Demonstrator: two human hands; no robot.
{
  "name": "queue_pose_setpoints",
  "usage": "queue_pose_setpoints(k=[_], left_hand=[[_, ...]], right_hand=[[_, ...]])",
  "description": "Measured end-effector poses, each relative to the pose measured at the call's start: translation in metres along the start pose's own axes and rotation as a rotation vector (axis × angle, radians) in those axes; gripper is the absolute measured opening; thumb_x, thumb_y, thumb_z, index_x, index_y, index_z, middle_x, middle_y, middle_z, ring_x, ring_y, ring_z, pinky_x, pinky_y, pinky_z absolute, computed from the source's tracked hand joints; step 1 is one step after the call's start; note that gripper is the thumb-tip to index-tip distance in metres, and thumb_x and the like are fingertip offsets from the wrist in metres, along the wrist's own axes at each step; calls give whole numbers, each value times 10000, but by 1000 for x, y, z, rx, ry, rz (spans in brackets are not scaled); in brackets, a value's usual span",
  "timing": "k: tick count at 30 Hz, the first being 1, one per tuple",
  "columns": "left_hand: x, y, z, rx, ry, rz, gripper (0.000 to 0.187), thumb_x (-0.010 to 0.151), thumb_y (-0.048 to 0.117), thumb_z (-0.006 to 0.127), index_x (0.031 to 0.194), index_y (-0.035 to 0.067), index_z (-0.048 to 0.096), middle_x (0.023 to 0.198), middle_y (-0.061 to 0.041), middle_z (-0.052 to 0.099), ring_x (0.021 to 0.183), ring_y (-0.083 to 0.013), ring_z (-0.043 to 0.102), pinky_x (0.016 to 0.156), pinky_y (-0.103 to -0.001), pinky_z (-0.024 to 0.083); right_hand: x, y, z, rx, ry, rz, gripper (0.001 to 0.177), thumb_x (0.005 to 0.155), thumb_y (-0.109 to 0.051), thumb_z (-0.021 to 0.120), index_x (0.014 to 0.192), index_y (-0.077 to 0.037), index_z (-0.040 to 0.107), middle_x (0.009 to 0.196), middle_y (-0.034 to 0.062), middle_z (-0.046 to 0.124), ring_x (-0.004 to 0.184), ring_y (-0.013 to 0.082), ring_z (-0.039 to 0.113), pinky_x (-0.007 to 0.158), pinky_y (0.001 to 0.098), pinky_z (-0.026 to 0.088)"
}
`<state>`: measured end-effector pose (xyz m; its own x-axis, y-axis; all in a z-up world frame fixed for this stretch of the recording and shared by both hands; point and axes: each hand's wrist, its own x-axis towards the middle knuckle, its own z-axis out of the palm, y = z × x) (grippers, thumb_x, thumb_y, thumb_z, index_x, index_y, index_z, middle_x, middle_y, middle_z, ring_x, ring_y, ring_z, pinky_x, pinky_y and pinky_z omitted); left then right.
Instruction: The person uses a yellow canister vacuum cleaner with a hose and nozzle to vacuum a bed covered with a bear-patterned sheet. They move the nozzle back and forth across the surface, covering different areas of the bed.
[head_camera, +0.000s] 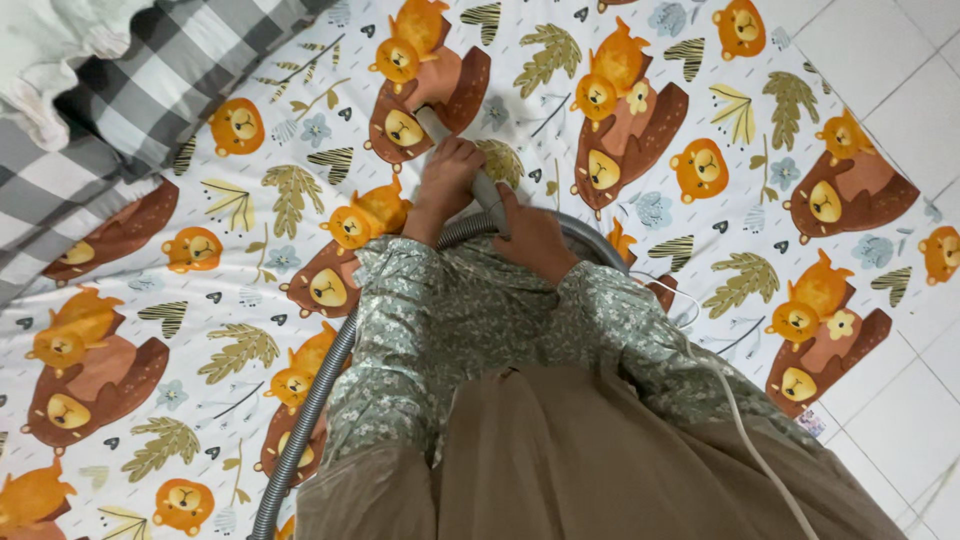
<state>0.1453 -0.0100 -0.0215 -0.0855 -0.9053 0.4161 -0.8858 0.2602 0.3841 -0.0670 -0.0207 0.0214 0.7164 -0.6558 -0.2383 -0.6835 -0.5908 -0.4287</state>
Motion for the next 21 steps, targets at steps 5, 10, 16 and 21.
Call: queue_pose_setpoints(k=[5,10,16,21], left_hand=[[0,-45,-10,1,-2,-63,296,701,12,736,969,113,663,1100,-61,670,1176,-320,569,1046,-427,463],[6,-59,5,-24,1,-103,242,741,26,740,943,128,653,1096,-48,660,1196,-301,558,1082,-466,436],[-3,-29,33,42,15,-131,345,702,34,740,1013,148,639,1156,-37,648,1261,-308,531,1149,-633,306],[-12,20,51,-3,-19,-158,424,652,47,730,1056,126,628,1188,-43,639,1269,-315,529,1150,-680,287]], right_hand=[[40,-19,0,27,8,-73,973,803,-333,761,1570,1,265,891,215,726,771,402,712,666,512,563],[47,-18,-8,70,45,-66,975,774,-309,773,1565,-25,278,925,225,728,792,410,718,689,512,569],[20,-4,-17,53,33,-10,966,762,-324,786,1552,-50,302,923,232,729,816,418,722,702,517,571],[-29,17,-17,-10,132,-80,999,719,-329,844,1519,-33,325,946,252,728,840,431,717,732,515,563]])
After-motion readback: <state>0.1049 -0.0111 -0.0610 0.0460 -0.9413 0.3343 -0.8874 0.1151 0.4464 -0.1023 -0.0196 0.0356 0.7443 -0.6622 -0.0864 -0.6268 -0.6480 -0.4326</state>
